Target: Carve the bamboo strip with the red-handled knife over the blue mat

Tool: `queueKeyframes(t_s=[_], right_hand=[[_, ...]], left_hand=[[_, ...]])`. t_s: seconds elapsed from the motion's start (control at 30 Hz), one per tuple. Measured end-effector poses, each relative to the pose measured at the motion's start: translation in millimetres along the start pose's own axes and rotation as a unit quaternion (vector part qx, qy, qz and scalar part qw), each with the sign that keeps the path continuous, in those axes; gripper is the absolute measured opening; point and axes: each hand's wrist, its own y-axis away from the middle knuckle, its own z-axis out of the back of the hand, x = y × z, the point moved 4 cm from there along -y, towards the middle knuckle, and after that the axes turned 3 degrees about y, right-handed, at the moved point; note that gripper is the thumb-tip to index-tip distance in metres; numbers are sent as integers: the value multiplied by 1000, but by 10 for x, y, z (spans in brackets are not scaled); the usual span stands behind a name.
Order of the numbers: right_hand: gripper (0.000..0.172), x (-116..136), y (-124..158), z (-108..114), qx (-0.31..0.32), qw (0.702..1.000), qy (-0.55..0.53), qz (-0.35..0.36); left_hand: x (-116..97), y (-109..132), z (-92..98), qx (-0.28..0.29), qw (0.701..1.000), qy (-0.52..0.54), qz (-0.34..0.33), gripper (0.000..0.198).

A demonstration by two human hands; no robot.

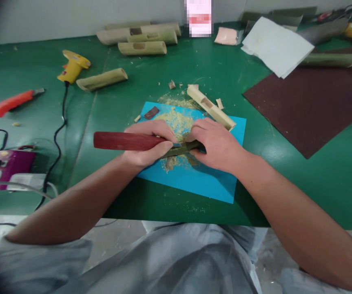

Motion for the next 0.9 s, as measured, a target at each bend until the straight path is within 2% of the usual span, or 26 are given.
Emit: queueKeyframes(t_s=[0.2,0.53,0.73,0.9], right_hand=[[14,-4,-5,2,7,1000,-17,-15],[12,8,-8,12,0,1000,-30,-1],[11,-5,-6,0,-5,999,-42,-2],[9,-5,-11,-2,-3,999,-35,-1]], left_hand=[[2,-1,-8,10,1000,9,-5,6],[-131,-48,-18,23,999,18,-29,11],[-85,-25,-19,18,1000,5,-17,11],[-94,-39,-16,19,999,11,-41,7]])
